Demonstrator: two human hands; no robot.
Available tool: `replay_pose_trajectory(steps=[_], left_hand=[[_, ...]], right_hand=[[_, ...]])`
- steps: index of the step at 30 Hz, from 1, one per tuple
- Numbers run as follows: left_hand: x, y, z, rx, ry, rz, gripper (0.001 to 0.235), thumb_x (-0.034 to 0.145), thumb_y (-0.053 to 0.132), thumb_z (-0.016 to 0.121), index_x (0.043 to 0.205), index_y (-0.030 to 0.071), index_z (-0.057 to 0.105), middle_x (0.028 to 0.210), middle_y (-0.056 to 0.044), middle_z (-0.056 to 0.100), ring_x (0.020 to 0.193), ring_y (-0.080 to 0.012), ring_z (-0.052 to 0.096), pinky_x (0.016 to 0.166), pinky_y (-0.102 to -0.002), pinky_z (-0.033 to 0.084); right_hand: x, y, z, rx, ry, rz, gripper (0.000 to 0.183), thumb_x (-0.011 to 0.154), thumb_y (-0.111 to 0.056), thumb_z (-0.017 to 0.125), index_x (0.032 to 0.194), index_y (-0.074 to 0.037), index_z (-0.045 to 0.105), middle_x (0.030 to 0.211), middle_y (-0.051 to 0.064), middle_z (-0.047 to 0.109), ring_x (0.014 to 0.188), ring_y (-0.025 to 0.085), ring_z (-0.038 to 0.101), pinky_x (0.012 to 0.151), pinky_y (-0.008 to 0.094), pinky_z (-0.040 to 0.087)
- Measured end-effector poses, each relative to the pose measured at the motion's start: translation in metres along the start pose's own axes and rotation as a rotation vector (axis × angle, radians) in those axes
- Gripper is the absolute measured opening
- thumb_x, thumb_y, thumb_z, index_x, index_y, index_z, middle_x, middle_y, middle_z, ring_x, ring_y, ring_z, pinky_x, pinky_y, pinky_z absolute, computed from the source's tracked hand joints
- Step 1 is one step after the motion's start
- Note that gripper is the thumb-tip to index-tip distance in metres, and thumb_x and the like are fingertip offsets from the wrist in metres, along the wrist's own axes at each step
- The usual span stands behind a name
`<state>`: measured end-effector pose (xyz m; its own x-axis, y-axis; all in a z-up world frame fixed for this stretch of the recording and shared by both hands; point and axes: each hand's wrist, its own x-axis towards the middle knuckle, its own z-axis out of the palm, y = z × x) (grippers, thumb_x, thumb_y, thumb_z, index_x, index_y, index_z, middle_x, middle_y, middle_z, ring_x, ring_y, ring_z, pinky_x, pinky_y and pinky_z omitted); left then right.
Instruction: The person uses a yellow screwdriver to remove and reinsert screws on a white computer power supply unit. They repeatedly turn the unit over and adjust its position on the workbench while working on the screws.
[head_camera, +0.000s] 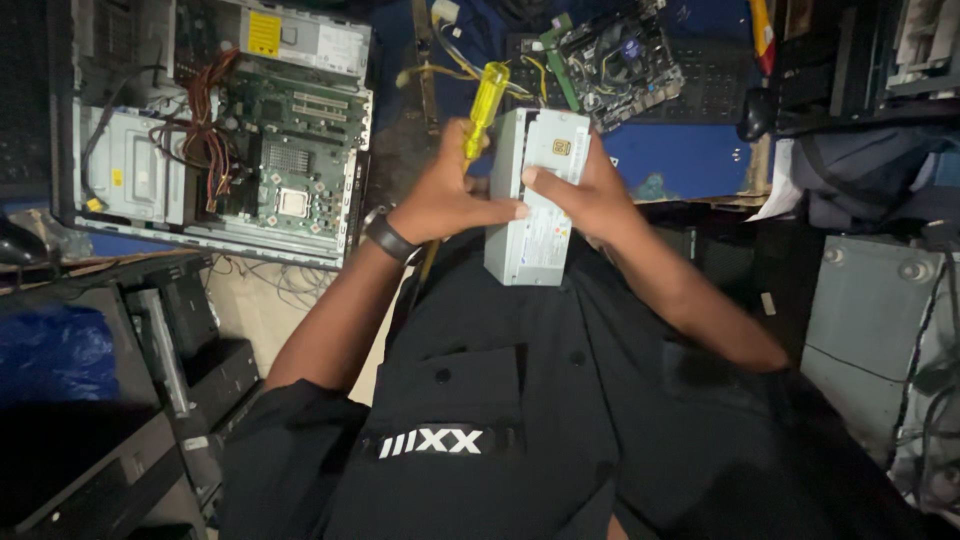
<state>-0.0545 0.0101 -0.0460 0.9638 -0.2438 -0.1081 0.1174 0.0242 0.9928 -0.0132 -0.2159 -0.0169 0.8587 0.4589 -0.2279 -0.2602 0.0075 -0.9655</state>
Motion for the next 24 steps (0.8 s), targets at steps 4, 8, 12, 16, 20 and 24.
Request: replay_pose_trajectory(steps=[4, 8, 12, 16, 20, 24], left_hand=[[-0.001, 0.003, 0.001, -0.037, 0.032, -0.065, 0.097, 0.069, 0.02, 0.097, 0.139, 0.009, 0.03, 0.132, -0.01, 0.041, 0.121, -0.0198, 0.051, 0.088, -0.036, 0.058], [-0.007, -0.001, -0.001, -0.059, 0.059, -0.074, 0.1, 0.07, 0.018, 0.097, 0.141, 0.008, 0.027, 0.132, -0.011, 0.039, 0.124, -0.0214, 0.05, 0.093, -0.038, 0.059], [-0.008, -0.006, -0.005, -0.086, 0.071, -0.043, 0.093, 0.074, 0.016, 0.097, 0.139, 0.007, 0.031, 0.133, -0.013, 0.037, 0.127, -0.0229, 0.048, 0.097, -0.042, 0.058], [-0.008, -0.011, -0.006, -0.077, 0.055, -0.05, 0.093, 0.075, 0.017, 0.095, 0.14, 0.008, 0.029, 0.132, -0.012, 0.038, 0.129, -0.0236, 0.046, 0.101, -0.044, 0.057], [-0.01, -0.011, -0.006, -0.056, 0.048, -0.043, 0.09, 0.074, 0.017, 0.094, 0.137, 0.007, 0.032, 0.131, -0.011, 0.04, 0.129, -0.0244, 0.048, 0.101, -0.044, 0.057], [-0.014, -0.007, -0.005, -0.075, 0.041, -0.066, 0.087, 0.075, 0.015, 0.094, 0.138, 0.007, 0.033, 0.132, -0.012, 0.04, 0.125, -0.0243, 0.053, 0.099, -0.043, 0.059]], right_hand=[[-0.001, -0.008, 0.0, -0.039, -0.094, -0.007, 0.074, 0.093, -0.011, 0.075, 0.151, 0.0, 0.031, 0.136, 0.012, 0.059, 0.126, 0.02, 0.059, 0.106, 0.037, 0.053], [-0.015, -0.011, 0.001, -0.049, -0.248, -0.039, 0.107, 0.08, -0.009, 0.086, 0.158, -0.001, 0.014, 0.15, 0.013, 0.047, 0.141, 0.022, 0.048, 0.116, 0.04, 0.043], [-0.017, -0.008, 0.003, 0.015, -0.256, 0.015, 0.114, 0.074, -0.008, 0.09, 0.162, 0.0, 0.017, 0.154, 0.013, 0.045, 0.146, 0.024, 0.046, 0.121, 0.042, 0.042], [-0.016, -0.002, 0.001, -0.027, -0.233, 0.019, 0.118, 0.072, -0.008, 0.091, 0.161, 0.0, 0.014, 0.151, 0.014, 0.046, 0.143, 0.025, 0.046, 0.119, 0.043, 0.042], [-0.017, 0.001, -0.001, -0.049, -0.236, -0.028, 0.123, 0.071, -0.009, 0.093, 0.163, 0.001, 0.011, 0.154, 0.014, 0.043, 0.146, 0.025, 0.043, 0.121, 0.043, 0.04], [-0.017, 0.004, -0.001, -0.073, -0.236, -0.017, 0.125, 0.069, -0.011, 0.094, 0.163, 0.001, 0.012, 0.153, 0.015, 0.045, 0.146, 0.027, 0.045, 0.121, 0.043, 0.041]])
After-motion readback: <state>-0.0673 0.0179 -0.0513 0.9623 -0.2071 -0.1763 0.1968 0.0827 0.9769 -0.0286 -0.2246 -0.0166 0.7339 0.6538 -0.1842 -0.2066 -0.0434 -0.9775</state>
